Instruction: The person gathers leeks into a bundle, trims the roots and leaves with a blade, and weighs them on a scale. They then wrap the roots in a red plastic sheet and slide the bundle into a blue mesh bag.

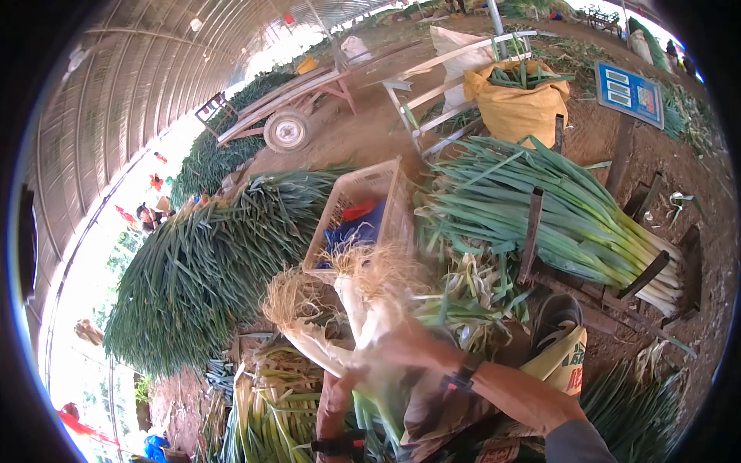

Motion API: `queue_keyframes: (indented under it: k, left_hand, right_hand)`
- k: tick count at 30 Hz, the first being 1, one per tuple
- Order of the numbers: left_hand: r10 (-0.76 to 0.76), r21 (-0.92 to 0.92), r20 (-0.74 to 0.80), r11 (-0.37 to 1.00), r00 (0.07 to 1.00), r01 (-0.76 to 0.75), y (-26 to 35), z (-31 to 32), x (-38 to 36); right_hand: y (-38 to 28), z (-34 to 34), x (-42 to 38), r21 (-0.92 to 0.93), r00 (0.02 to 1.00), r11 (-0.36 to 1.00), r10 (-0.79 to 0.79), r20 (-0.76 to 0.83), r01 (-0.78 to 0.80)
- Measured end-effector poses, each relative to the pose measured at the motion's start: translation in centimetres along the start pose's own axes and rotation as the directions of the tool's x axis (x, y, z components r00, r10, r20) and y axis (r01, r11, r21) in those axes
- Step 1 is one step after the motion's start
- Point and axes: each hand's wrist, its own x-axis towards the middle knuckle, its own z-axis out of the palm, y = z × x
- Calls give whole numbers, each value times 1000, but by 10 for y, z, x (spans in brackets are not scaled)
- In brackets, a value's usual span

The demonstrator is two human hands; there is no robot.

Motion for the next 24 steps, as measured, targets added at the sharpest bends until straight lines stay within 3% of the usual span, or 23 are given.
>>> queue_keyframes:
  k: [4,5,7,9,10,12,13,18,19,22,24]
  left_hand:
    - [1,37,43,999,999,-2,11,6,-3]
    - [76,-51,-37,996,996,-77,17,13,-7]
    - [22,45,-65,999,998,-19,11,3,-6]
    - [-99,117,-116,987,988,112,5,-12,-6]
    - [-77,167,-152,981,985,103,9,-13,-5]
    - [-36,261,-220,961,975,94,17,-11,-7]
    - [4,258,-275,964,962,70,20,-5,-3]
    - [-83,440,-367,862,926,252,-14,2,10]
    - [-60,424,-332,882,941,206,-17,2,10]
    - [-5,451,-296,881,955,144,-9,6,8]
    - [-21,517,-297,837,955,179,-3,8,5]
  right_hand:
    - [-5,-27,11,104,977,990,115,-179,-98]
    - [-11,-40,14,126,969,985,138,-204,-114]
    - [-29,-69,16,182,956,973,183,-228,-143]
    - [-62,-100,10,234,965,960,195,-178,-151]
    - [-80,-110,7,262,973,952,195,-127,-157]
    - [-108,-122,0,354,952,884,284,116,-307]
    - [-94,-103,-3,279,995,955,93,37,-99]
    - [-128,-71,13,175,986,982,48,159,-76]
    - [-130,-65,13,155,982,985,39,184,-68]
    - [-38,-22,23,-30,997,998,-50,50,52]
    - [13,-19,38,-307,957,927,-263,-126,214]
